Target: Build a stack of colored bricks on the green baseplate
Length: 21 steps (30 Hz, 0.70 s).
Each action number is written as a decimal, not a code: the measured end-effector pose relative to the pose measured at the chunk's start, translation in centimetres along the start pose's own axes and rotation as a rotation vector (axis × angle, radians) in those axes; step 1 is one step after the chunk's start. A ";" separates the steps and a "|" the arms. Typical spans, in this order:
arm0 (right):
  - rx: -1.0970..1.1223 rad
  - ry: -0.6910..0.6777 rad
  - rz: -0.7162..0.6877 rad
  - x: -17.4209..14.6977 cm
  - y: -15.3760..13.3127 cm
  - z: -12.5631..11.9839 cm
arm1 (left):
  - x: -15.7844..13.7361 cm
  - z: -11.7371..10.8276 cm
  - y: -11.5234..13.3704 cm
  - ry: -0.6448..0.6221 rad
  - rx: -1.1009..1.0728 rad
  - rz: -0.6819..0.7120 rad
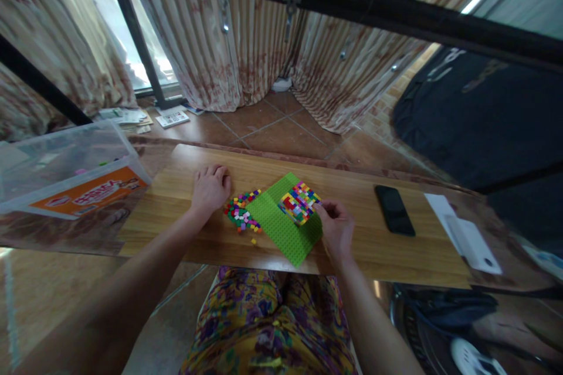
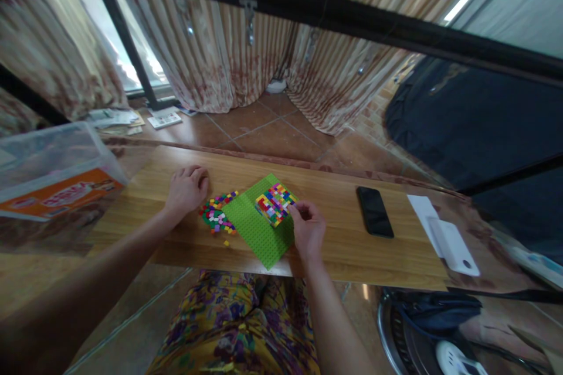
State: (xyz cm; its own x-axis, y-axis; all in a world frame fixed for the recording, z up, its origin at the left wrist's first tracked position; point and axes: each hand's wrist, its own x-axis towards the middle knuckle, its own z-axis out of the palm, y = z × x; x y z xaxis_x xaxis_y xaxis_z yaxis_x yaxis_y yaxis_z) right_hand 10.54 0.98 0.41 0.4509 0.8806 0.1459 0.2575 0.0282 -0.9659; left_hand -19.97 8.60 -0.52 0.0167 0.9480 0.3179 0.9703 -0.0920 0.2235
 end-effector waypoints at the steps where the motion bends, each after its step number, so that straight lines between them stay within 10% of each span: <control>1: 0.006 -0.002 0.004 0.0 0.0 0.0 | 0.0 0.0 0.0 0.001 -0.006 0.002; 21: -0.294 0.034 -0.176 -2.7 -2.3 0.0 | -0.2 0.6 -0.2 0.014 0.022 0.006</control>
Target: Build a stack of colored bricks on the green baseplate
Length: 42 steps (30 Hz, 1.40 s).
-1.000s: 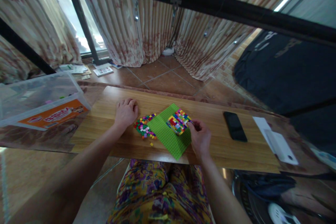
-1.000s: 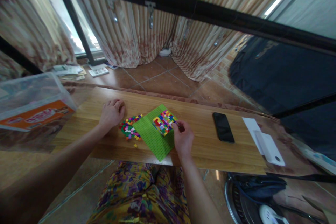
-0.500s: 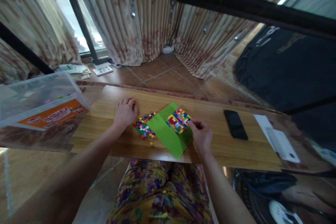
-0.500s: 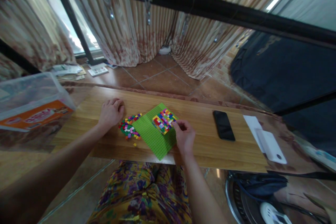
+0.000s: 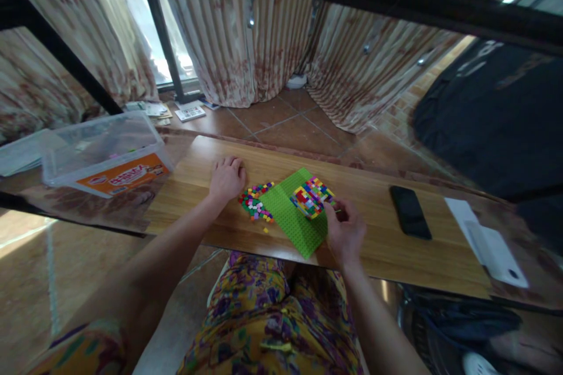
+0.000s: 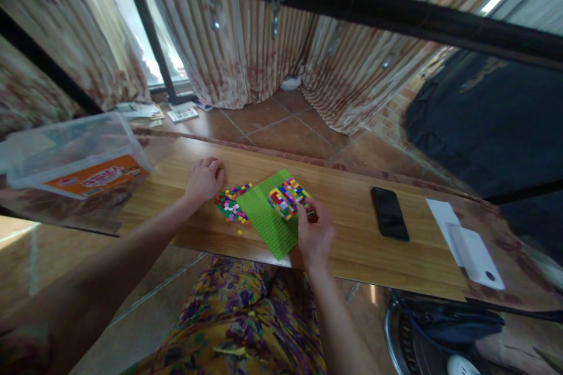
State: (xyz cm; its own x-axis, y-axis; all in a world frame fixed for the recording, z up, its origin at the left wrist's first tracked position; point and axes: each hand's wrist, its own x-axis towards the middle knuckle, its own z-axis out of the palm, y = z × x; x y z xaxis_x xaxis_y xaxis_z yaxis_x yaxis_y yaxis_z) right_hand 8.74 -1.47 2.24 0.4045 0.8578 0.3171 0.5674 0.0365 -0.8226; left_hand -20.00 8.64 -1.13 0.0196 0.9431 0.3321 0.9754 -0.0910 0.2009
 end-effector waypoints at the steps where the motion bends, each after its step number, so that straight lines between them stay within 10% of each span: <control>1: -0.005 -0.045 -0.058 -1.2 -0.6 0.2 | 0.0 0.1 0.0 -0.001 -0.001 0.001; 5: 0.002 -0.467 -0.268 -6.0 -2.5 2.0 | 0.0 0.2 -0.2 -0.002 -0.002 -0.004; 11: -0.270 -0.603 -0.343 -8.4 -3.4 4.8 | -0.1 0.0 -0.1 0.000 -0.003 0.004; 20: -0.062 -0.597 -0.219 -7.7 -3.2 3.6 | 0.0 0.0 -0.1 0.012 0.001 0.004; 27: 0.106 -0.252 -0.026 -3.3 -0.4 0.6 | 0.0 0.2 -0.2 0.008 -0.005 0.005; 42: -0.075 -0.210 -0.213 3.2 1.2 -1.5 | 0.0 -0.1 0.0 -0.004 -0.016 -0.003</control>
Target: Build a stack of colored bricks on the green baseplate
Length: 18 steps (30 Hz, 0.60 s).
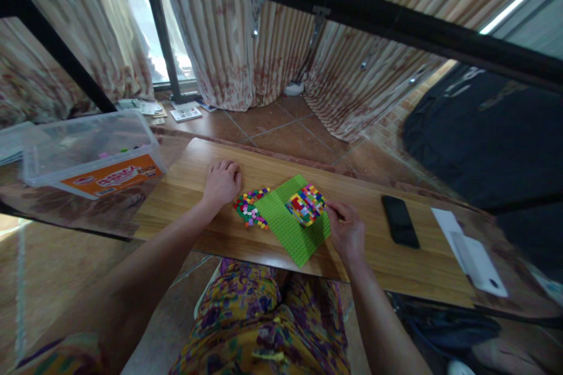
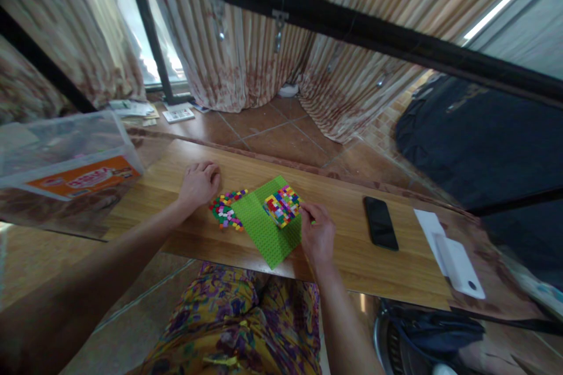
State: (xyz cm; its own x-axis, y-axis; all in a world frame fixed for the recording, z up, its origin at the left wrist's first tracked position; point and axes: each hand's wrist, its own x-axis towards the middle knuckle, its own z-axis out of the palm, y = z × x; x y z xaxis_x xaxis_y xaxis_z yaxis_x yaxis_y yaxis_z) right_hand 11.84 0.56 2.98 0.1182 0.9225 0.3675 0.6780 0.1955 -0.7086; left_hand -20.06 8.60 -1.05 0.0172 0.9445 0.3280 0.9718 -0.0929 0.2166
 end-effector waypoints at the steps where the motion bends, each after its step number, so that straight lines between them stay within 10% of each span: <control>1: -0.004 -0.007 -0.002 0.1 -0.1 0.0 | 0.0 0.0 0.0 0.000 -0.001 0.000; 18: -0.247 -0.163 -0.110 1.6 -1.1 -0.4 | -0.1 0.0 0.0 0.005 -0.004 0.000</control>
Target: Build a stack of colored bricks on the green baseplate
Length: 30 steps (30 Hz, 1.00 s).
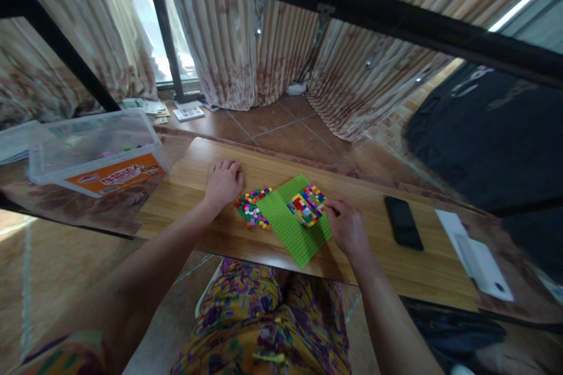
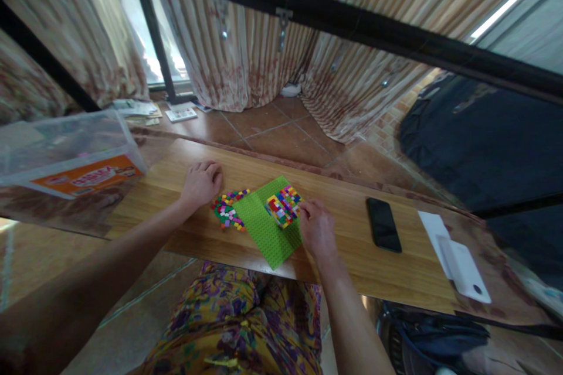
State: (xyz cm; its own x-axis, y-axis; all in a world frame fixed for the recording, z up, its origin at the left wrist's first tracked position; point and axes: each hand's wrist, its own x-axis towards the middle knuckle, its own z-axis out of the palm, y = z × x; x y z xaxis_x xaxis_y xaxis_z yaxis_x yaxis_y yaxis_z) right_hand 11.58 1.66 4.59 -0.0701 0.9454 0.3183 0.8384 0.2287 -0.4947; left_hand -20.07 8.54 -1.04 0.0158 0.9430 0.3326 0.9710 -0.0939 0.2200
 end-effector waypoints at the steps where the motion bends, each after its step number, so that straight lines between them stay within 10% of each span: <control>1: -0.016 -0.018 -0.009 0.2 0.0 -0.1 | 0.0 0.0 0.0 0.001 0.001 0.000; 20: -0.244 -0.188 -0.031 2.7 -0.6 -1.0 | 0.0 0.2 -0.1 -0.002 -0.006 -0.002; 30: 0.005 0.001 0.071 0.7 -0.1 -0.1 | 0.0 0.1 -0.1 -0.019 0.000 -0.006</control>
State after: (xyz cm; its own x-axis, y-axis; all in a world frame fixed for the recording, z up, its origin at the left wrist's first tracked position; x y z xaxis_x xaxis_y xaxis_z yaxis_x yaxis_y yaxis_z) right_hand 11.46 2.24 4.91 -0.0096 0.9590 0.2831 0.8386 0.1619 -0.5201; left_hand -20.13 8.58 -1.17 0.0141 0.9495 0.3135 0.9710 -0.0879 0.2225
